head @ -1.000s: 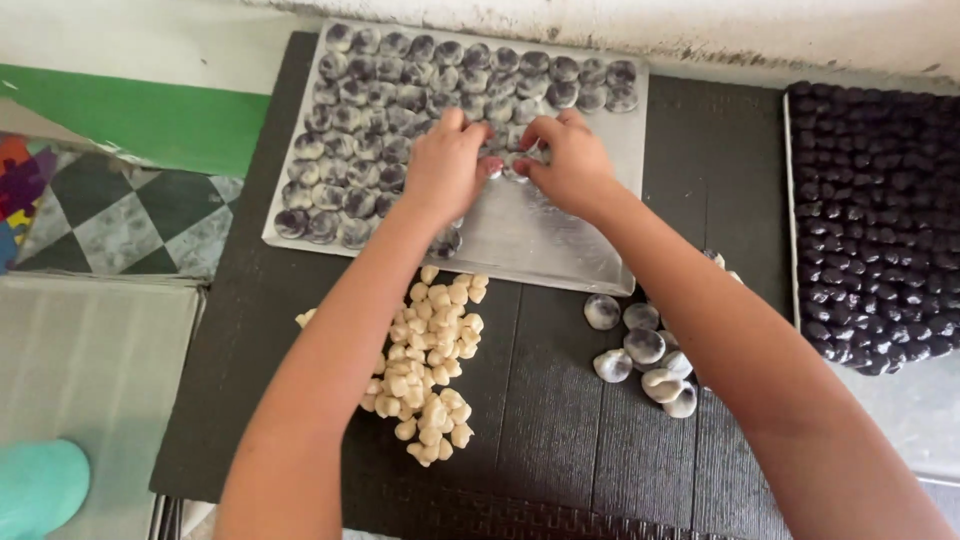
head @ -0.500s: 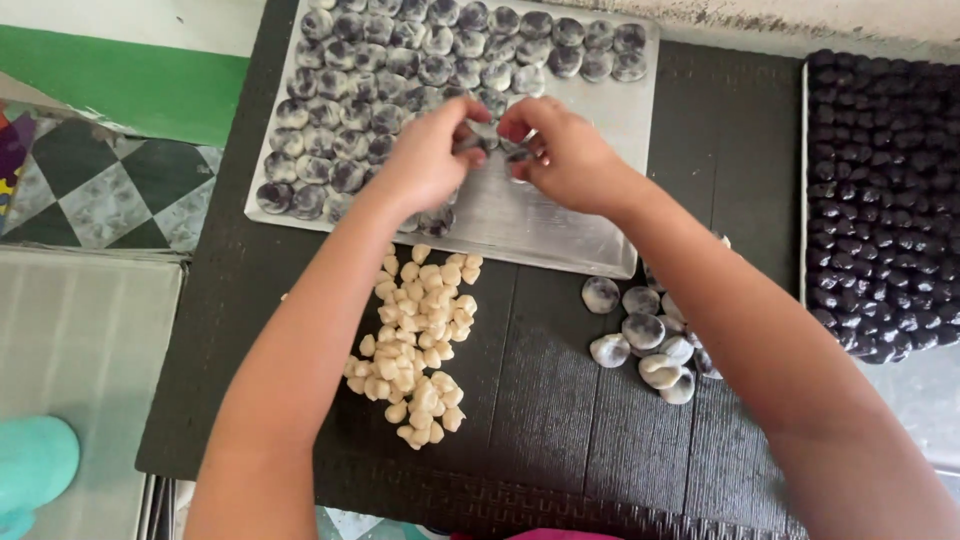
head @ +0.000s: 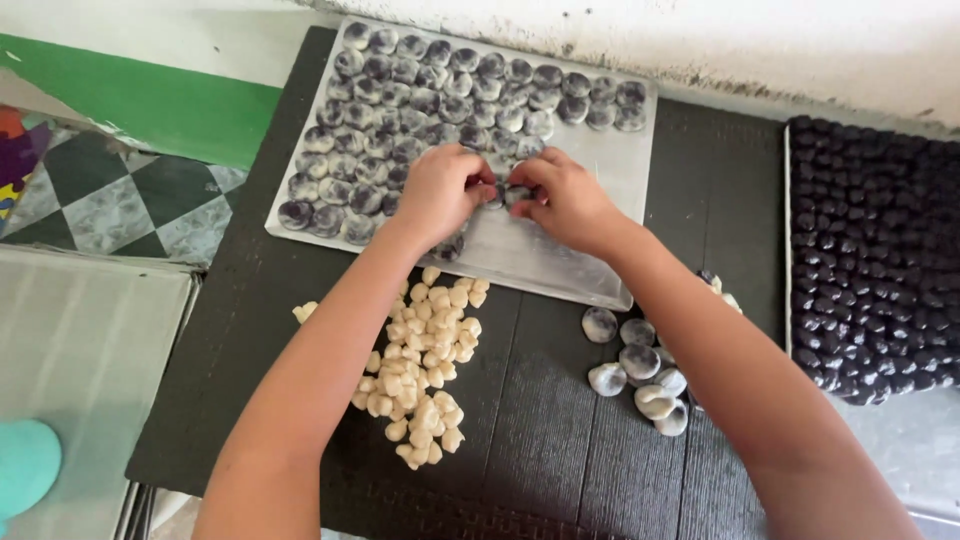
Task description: Organizing and arranging small dough balls of different colors from piles on a table onto a metal tray.
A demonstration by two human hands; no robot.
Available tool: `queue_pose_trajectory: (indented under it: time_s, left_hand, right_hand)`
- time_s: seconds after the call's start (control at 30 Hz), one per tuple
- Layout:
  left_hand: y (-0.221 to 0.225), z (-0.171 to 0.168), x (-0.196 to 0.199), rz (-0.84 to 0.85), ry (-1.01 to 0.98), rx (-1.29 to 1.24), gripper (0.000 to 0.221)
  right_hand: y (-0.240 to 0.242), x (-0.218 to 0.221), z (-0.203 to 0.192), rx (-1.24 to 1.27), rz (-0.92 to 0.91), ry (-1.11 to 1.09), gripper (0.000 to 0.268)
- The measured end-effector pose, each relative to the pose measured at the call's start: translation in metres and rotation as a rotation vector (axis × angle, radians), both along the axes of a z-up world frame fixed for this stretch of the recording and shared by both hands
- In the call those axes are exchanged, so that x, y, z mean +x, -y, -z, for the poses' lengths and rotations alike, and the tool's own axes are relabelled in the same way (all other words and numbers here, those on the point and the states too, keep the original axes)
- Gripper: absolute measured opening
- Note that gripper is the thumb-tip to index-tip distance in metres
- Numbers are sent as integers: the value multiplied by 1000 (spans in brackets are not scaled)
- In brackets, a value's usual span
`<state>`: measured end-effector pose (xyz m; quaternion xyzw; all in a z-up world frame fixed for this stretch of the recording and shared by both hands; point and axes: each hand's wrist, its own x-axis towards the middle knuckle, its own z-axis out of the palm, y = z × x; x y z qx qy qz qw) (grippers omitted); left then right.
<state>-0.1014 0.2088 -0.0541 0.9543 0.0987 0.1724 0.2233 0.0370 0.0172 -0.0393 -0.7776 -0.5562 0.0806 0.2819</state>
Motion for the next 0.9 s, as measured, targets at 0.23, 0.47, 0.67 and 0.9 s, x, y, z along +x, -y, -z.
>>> queue_pose_trajectory:
  time_s: [0.23, 0.47, 0.67, 0.9]
  left_hand:
    - [1, 32, 11, -39, 132, 194, 17]
    - [48, -1, -49, 142, 3, 335, 57]
    - [44, 0, -45, 146, -242, 478, 64]
    - [154, -28, -66, 203, 68, -89, 9]
  right_hand:
    - [5, 5, 12, 6, 119, 27, 28]
    - [18, -21, 14, 87, 92, 533, 45]
    - [31, -26, 10, -280, -96, 370, 62]
    - [152, -47, -47, -96, 108, 481, 29]
